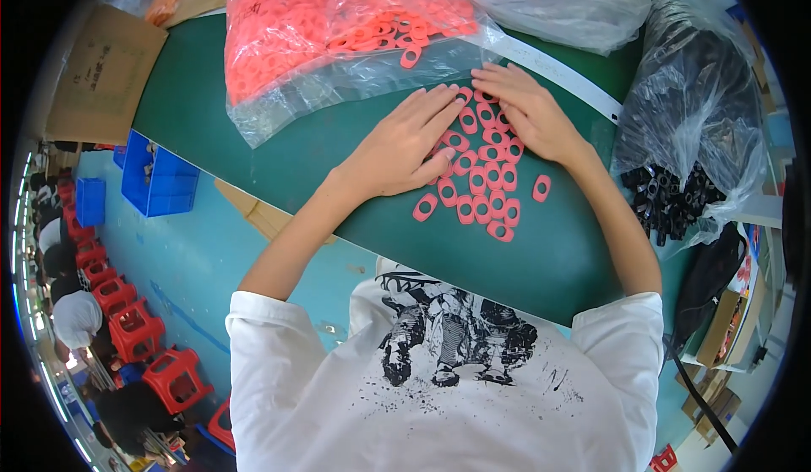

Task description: The person arranges pink oval pieces onto the table, then attaches black plastic components to the pink pieces by hand and stacks the assembled parts.

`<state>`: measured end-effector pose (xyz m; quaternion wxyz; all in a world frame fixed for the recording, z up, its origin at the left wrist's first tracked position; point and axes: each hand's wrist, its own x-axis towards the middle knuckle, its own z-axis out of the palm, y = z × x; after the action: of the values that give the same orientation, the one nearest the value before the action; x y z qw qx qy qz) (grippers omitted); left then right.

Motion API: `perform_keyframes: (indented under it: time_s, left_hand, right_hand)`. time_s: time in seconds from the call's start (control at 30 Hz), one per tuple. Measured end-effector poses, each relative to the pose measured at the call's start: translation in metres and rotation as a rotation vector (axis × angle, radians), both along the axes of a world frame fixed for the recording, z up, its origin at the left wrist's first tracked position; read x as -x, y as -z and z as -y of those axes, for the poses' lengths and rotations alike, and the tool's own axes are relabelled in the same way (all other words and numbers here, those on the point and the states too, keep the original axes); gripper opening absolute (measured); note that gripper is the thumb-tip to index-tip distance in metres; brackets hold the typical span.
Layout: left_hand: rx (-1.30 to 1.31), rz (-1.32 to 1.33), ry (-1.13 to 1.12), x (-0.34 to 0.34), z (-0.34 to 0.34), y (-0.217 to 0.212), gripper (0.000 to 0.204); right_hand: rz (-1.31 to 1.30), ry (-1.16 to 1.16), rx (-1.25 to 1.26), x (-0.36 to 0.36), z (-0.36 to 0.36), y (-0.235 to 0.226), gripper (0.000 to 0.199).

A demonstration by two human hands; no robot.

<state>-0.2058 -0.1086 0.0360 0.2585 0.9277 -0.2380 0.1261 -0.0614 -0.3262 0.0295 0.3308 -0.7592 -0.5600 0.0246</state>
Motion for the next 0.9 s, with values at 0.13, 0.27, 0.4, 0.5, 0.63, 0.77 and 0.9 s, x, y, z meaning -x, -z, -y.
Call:
perform_keyframes:
  time_s: [0.13,0.27,0.4,0.5,0.63,0.77,0.9]
  left_hand:
    - [-0.038,0.006,0.028,-0.002,0.003,0.004,0.06]
    - [-0.048,-0.003,0.073,-0.001,0.007,0.001,0.056]
    - [0.007,0.036,0.111,-0.001,0.005,-0.005,0.049]
    - [0.108,0.101,-0.237,-0.026,-0.02,-0.019,0.043]
    - [0.038,0.252,-0.382,-0.072,-0.044,-0.002,0.039]
    - [-0.192,0.332,-0.354,-0.104,-0.037,0.018,0.038]
    - [-0.136,0.332,-0.316,-0.096,-0.039,0.022,0.03]
  right_hand:
    - [0.027,-0.028,0.014,0.022,0.004,-0.001,0.048]
    - [0.04,-0.031,0.024,0.03,0.016,-0.001,0.045]
    - [0.06,-0.033,-0.012,0.031,0.019,-0.006,0.04]
    - [0.042,0.097,-0.124,0.014,0.004,-0.026,0.034]
    - [0.012,-0.002,-0.183,-0.009,-0.065,-0.026,0.035]
    - [0.062,0.153,-0.125,-0.028,-0.097,0.0,0.036]
    - [0.386,0.256,-0.11,-0.027,-0.093,0.01,0.036]
